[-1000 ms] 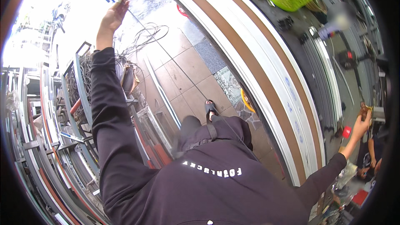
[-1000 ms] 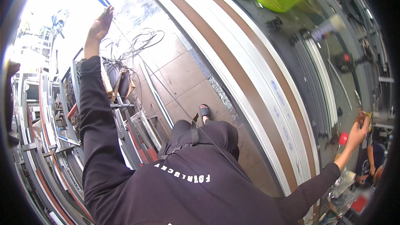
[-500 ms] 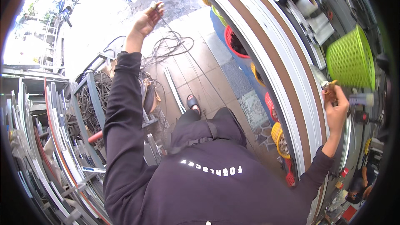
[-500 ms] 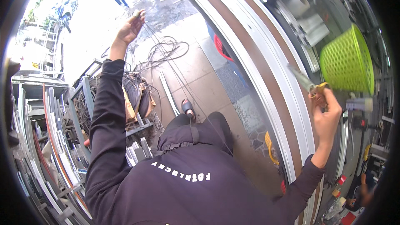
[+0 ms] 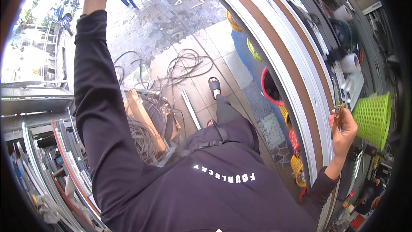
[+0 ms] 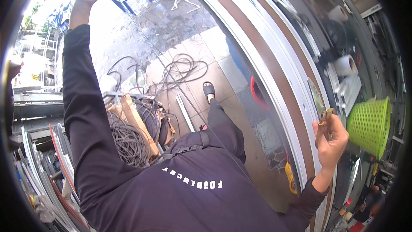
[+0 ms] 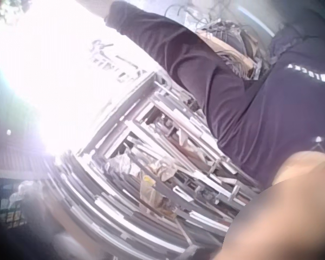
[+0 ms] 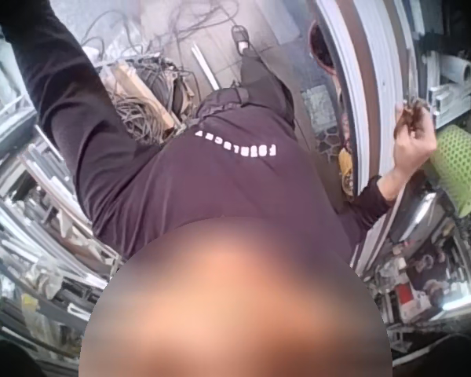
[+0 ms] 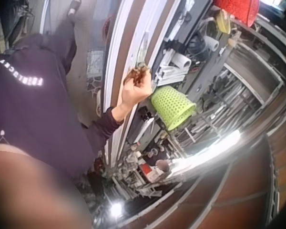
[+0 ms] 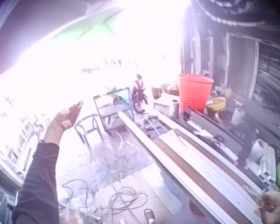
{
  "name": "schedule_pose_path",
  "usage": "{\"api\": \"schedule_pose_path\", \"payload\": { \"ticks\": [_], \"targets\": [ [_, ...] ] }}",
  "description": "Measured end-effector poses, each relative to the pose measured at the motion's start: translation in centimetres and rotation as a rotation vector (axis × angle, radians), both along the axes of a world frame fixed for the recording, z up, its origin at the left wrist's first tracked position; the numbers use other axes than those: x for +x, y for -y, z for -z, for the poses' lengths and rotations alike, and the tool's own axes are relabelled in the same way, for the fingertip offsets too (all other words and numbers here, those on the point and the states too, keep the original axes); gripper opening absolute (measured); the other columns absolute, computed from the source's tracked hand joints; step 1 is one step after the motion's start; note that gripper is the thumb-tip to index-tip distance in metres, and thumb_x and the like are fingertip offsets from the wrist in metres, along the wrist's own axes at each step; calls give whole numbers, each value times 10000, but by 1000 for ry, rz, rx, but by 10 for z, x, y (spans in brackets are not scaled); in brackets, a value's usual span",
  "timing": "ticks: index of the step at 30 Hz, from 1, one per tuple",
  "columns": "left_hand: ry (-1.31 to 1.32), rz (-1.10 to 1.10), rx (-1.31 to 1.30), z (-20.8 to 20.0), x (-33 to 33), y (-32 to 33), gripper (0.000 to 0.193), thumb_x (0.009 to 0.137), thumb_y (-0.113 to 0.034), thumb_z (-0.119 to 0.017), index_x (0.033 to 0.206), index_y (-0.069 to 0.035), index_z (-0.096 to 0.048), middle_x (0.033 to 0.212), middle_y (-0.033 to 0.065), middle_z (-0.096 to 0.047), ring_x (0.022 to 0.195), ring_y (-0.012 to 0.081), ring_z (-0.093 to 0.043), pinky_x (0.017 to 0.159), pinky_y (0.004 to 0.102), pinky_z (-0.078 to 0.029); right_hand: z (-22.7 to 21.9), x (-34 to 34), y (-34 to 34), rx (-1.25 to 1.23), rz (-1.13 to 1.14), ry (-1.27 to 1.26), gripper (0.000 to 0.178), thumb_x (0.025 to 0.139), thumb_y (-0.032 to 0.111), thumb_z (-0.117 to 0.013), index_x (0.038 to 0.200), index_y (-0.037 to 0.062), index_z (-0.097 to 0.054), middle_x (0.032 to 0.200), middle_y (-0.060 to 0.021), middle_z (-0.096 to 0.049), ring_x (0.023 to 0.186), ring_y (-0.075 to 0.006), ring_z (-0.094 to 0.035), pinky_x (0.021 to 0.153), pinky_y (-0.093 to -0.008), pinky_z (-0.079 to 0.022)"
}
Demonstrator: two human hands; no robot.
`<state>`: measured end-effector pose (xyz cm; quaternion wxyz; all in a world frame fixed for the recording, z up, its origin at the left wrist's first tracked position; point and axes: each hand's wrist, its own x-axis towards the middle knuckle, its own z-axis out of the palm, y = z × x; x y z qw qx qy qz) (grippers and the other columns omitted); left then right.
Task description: The person assembles a long metal frame by aligning metal profiles on a workbench, inserting small metal brackets, and securing them with pliers. They also cut and strip wires, then attach wire connectors to the frame.
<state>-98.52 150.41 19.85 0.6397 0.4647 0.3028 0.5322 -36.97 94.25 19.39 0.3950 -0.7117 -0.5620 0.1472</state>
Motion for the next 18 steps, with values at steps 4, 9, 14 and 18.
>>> {"api": "schedule_pose_path", "payload": {
  "ticks": [4,9,14,18],
  "targets": [
    [-60,-84,-11,4,4,-65,361,1049,-139,-451,1349,53,-511,1261,134,-636,1096,195,-661,951,273,-568,-11,-20,-98,-25,-106,-36,177,853,-38,-674,1019,-60,-618,816,6,-582,686,-33,-506,590,-182,-385],
    [-77,-91,-69,36,-2,-155,359,1053,-136,-440,1349,54,-510,1254,137,-639,1094,191,-662,953,275,-569,-1,-49,-220,-124,-184,-301,183,848,-13,-699,1013,-50,-630,853,-16,-637,755,-54,-582,650,-194,-441],
    [-90,-93,-121,71,-37,-221,358,1056,-133,-429,1350,55,-509,1247,140,-641,1091,188,-662,955,277,-569,12,-79,-317,-293,-264,-335,138,828,7,-725,925,-29,-633,726,50,-562,641,-2,-471,557,-185,-344],
    [-146,-99,-122,82,-40,-239,365,1074,-153,-376,1346,39,-524,1208,123,-660,1061,160,-668,928,262,-579,22,-112,-379,-341,-253,-361,178,804,2,-743,947,-38,-644,728,30,-587,652,-10,-496,565,-198,-363]
  ]
}}
